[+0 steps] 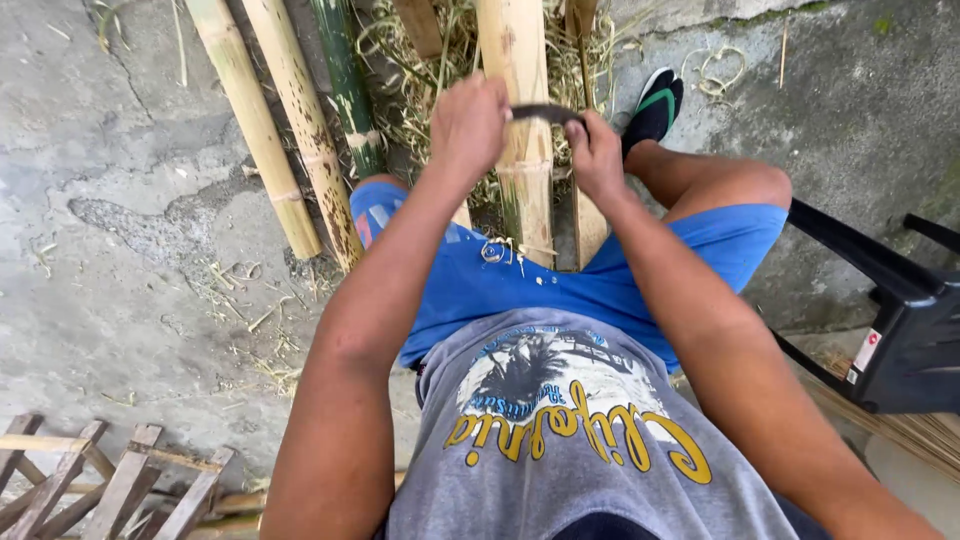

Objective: Using a billhook knife to shave the outer layer and clean sections of bamboo poles.

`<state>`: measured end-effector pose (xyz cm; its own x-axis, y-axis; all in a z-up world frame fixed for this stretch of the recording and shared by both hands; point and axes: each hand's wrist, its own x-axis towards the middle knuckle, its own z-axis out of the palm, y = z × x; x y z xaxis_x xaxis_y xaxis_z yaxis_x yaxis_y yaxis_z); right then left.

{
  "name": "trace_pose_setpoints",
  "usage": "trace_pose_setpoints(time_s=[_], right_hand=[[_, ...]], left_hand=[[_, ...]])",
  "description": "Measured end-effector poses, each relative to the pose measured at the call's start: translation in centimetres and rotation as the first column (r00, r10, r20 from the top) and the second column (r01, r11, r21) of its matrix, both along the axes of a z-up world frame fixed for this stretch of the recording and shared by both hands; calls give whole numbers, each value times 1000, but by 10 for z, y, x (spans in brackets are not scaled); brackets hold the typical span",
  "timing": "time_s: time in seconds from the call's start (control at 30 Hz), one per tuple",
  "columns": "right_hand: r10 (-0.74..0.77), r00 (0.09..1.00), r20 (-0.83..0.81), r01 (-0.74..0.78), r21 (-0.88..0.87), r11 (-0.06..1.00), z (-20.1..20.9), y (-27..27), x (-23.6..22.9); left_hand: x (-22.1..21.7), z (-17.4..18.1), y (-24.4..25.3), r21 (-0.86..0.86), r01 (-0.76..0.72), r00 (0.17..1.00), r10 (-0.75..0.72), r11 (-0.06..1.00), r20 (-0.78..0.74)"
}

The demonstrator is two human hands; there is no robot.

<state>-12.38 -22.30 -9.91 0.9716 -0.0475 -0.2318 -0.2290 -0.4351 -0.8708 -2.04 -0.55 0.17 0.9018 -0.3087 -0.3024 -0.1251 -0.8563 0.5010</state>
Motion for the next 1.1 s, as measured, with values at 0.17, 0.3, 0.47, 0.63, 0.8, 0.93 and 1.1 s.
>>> trace_pose_setpoints(time_s=[0.17,0.3,0.47,0.63,0.8,0.93,1.1], right_hand=[[-9,997,-81,11,23,1000,30,-1,-83],[58,903,-426,10,156,988,20,-7,-98],[45,988,-149,-36,59,998,4,-5,-16],[-22,1000,-22,25,180,983,3,11,46],[-10,988,-152,13,20,1000,11,5,-51],[78,922,-378,-49,85,995,27,-10,-114],[143,941,-305,-116,104,988,13,-11,-79]], left_hand=[[-83,10,1,-81,46,999,-44,996,20],[-90,17,4,-23,56,981,-59,998,-184],[-14,6,-8,56,55,992,-48,997,-121],[38,-4,-4,-16,12,937,-6,1000,349],[-37,7,-11,147,117,982,-92,982,-165],[-122,11,-1,45,104,986,-97,994,-136],[-76,31,-3,52,47,975,-35,997,-217]])
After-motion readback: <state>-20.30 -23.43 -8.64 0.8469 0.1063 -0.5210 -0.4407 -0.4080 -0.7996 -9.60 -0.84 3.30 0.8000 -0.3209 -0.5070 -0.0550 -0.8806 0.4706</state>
